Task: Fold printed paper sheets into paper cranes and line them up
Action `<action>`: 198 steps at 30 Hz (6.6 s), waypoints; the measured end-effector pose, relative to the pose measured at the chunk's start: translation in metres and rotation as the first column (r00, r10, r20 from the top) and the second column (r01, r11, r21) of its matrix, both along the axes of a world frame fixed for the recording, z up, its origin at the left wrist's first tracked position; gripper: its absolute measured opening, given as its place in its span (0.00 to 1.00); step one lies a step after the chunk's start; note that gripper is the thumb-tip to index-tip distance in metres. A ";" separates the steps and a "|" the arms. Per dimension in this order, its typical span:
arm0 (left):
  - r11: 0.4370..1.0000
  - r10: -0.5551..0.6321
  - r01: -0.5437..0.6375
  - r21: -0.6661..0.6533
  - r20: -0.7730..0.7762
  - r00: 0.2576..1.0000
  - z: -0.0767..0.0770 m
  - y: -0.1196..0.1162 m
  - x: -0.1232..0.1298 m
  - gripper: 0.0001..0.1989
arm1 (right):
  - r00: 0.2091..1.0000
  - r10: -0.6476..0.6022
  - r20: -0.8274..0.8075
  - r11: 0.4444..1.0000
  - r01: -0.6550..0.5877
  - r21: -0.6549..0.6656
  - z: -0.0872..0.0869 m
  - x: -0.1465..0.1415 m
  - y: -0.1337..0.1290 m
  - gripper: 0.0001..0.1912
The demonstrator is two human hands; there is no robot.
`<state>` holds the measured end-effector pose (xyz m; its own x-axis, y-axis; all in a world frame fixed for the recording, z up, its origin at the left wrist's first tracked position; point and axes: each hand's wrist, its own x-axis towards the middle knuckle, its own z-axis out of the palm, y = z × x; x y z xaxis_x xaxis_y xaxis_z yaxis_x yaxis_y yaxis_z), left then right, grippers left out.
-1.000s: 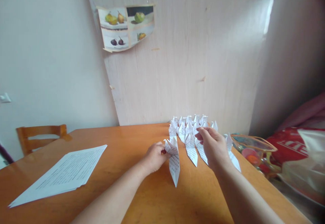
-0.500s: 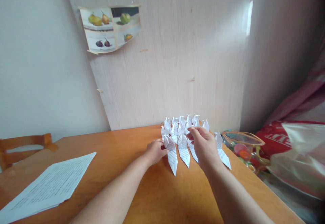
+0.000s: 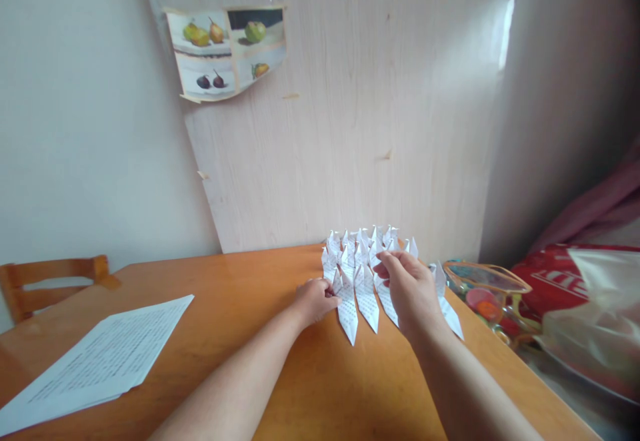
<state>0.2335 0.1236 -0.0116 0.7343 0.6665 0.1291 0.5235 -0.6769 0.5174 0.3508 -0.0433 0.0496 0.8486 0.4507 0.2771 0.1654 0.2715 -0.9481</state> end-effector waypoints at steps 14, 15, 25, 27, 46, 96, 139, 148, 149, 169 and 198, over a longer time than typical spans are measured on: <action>1.000 -0.010 0.010 0.005 0.013 1.000 -0.009 0.006 0.001 0.08 | 1.000 0.002 0.002 1.000 -0.002 -0.004 -0.004 0.001 0.002 0.14; 1.000 -0.008 0.008 0.004 0.015 1.000 -0.010 0.006 0.001 0.08 | 1.000 -0.001 0.002 1.000 0.001 -0.004 -0.004 0.001 0.001 0.14; 0.998 0.061 -0.062 0.005 0.058 0.996 -0.005 0.002 -0.008 0.14 | 1.000 -0.006 -0.002 1.000 0.006 -0.031 -0.002 -0.003 0.000 0.14; 0.997 0.081 -0.082 0.004 0.073 0.994 -0.003 0.002 -0.016 0.14 | 1.000 -0.009 0.010 0.999 0.009 -0.050 -0.002 -0.003 0.000 0.14; 0.977 0.064 -0.095 0.193 0.163 0.985 0.010 -0.030 -0.130 0.08 | 0.563 0.615 0.552 0.558 0.185 -0.809 -0.033 -0.029 0.002 0.15; 0.945 -0.089 0.090 0.313 -0.015 0.996 0.017 -0.038 -0.130 0.07 | 0.448 0.635 0.629 0.523 0.350 -0.777 -0.026 -0.042 -0.002 0.13; 0.963 -0.022 0.026 0.267 -0.019 1.000 0.010 -0.011 -0.141 0.07 | 0.368 0.794 0.485 0.478 0.117 -0.871 -0.037 -0.082 0.000 0.18; 0.971 -0.028 0.033 0.237 -0.025 0.999 0.006 -0.006 -0.144 0.08 | 0.375 0.801 0.466 0.465 0.100 -0.880 -0.036 -0.083 0.000 0.18; 0.971 -0.030 0.036 0.236 -0.027 0.999 0.006 -0.006 -0.144 0.08 | 0.377 0.802 0.464 0.463 0.099 -0.881 -0.036 -0.083 0.000 0.18; 0.969 -0.078 0.081 0.232 -0.025 0.997 0.006 -0.009 -0.147 0.05 | 0.371 0.808 0.458 0.469 0.067 -0.881 -0.042 -0.080 0.001 0.20; 0.880 0.444 -0.448 0.156 0.059 0.894 0.022 0.032 -0.175 0.09 | 0.315 0.834 0.453 0.472 0.019 -0.881 -0.075 -0.055 0.012 0.24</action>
